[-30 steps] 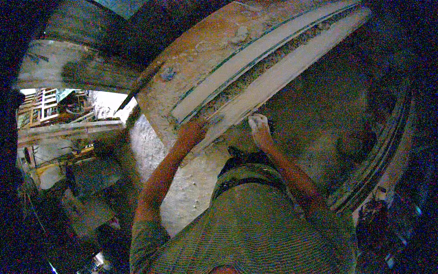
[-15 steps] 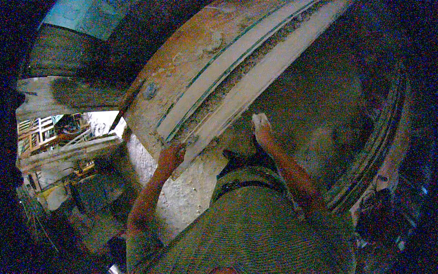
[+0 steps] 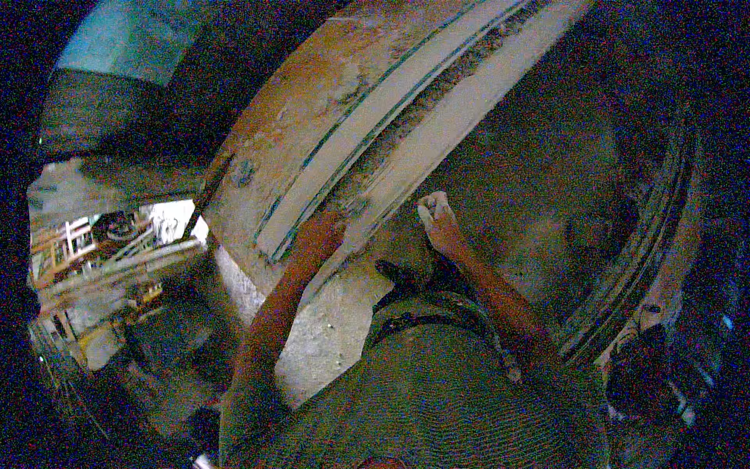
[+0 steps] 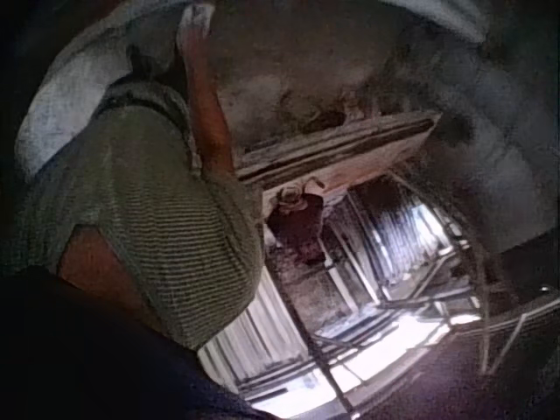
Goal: The person uses a metal scraper to remove material from the edges of long white boards resting on a workbench. They repeatedly scrape along the length of the boards, occasionally repositioning their hands and the boards to access different sections.
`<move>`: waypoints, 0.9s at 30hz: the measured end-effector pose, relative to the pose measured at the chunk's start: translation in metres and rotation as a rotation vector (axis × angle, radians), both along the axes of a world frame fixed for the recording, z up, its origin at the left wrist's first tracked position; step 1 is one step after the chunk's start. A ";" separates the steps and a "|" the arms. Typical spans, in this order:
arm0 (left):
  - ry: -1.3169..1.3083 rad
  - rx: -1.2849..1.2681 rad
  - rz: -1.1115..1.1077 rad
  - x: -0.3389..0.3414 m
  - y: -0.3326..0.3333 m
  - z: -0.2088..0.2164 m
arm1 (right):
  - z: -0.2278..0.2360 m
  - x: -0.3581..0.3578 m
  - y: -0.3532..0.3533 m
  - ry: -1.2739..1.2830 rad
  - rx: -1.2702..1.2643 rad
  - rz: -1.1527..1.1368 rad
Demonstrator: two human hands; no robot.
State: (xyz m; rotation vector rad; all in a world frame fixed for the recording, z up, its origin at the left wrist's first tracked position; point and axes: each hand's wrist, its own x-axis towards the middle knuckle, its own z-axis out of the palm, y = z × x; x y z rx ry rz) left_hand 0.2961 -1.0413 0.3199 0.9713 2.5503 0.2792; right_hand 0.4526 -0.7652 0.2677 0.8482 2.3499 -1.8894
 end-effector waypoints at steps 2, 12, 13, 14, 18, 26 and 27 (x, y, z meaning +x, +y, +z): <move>-0.012 -0.017 0.021 0.001 -0.004 0.014 | -0.001 0.007 0.017 -0.091 -0.083 -0.082; 0.055 0.106 -0.117 -0.106 0.290 -0.056 | -0.050 0.017 0.093 -0.196 0.014 -0.168; 0.065 0.103 -0.126 -0.107 0.293 -0.053 | -0.052 0.017 0.102 -0.231 -0.031 -0.203; 0.047 0.033 -0.115 -0.103 0.282 -0.047 | -0.055 0.015 0.112 -0.184 0.010 -0.210; -0.029 -0.024 -0.016 -0.074 0.211 -0.010 | -0.057 0.014 0.161 -0.202 -0.034 -0.298; 0.190 0.245 -0.232 -0.130 0.368 -0.048 | -0.059 0.009 0.198 -0.110 0.197 -0.316; 0.174 0.159 -0.190 -0.137 0.386 -0.052 | -0.058 0.009 0.197 -0.103 0.194 -0.300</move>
